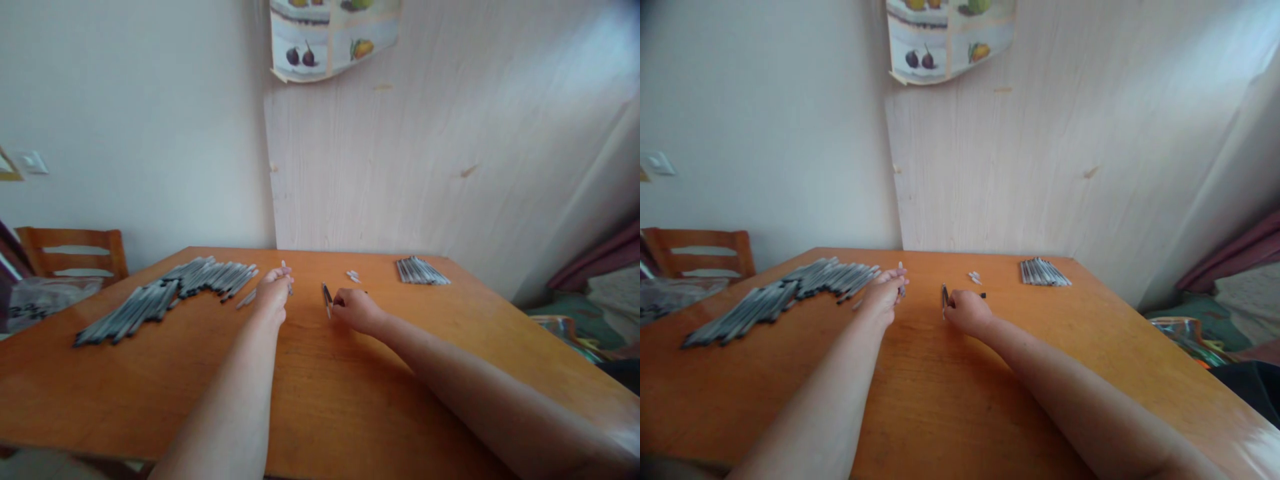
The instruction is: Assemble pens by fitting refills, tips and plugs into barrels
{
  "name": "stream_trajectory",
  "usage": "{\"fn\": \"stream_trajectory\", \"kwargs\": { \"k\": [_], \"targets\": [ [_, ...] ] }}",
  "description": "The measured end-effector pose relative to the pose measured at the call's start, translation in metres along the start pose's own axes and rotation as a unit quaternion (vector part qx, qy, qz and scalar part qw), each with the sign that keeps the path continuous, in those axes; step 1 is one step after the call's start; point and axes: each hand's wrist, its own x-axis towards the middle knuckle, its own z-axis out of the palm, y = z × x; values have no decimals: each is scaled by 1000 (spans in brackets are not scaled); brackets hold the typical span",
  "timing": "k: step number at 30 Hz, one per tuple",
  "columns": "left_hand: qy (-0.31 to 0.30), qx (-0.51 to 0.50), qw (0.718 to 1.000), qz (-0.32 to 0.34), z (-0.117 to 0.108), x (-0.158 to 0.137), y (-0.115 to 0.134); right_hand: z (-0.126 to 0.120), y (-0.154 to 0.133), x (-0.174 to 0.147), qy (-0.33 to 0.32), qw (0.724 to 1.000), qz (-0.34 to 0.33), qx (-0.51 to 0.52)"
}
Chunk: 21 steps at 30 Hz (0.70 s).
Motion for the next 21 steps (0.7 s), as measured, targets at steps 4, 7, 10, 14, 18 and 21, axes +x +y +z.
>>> {"fn": "stream_trajectory", "kwargs": {
  "k": [4, 7, 10, 14, 18, 21],
  "targets": [
    [-6, -11, 1000, -10, 1, -2, 0, 6, -9, 5, -21, 999, 25, -35],
    [-5, -16, 1000, -18, 1, -3, 0, 8, -16, 8, -36, 997, 42, -55],
    [-5, -23, 999, -24, 2, -3, -1, 9, -20, 10, -48, 996, 51, -63],
    [-4, -32, 999, -36, 4, -3, 0, 8, -23, 11, -59, 993, 60, -79],
    [3, -45, 998, -47, 5, -3, 1, 2, -29, 13, -88, 988, 62, -114],
    [4, -61, 997, -49, 6, -4, 2, -2, -32, 16, -107, 983, 61, -138]
  ]
}}
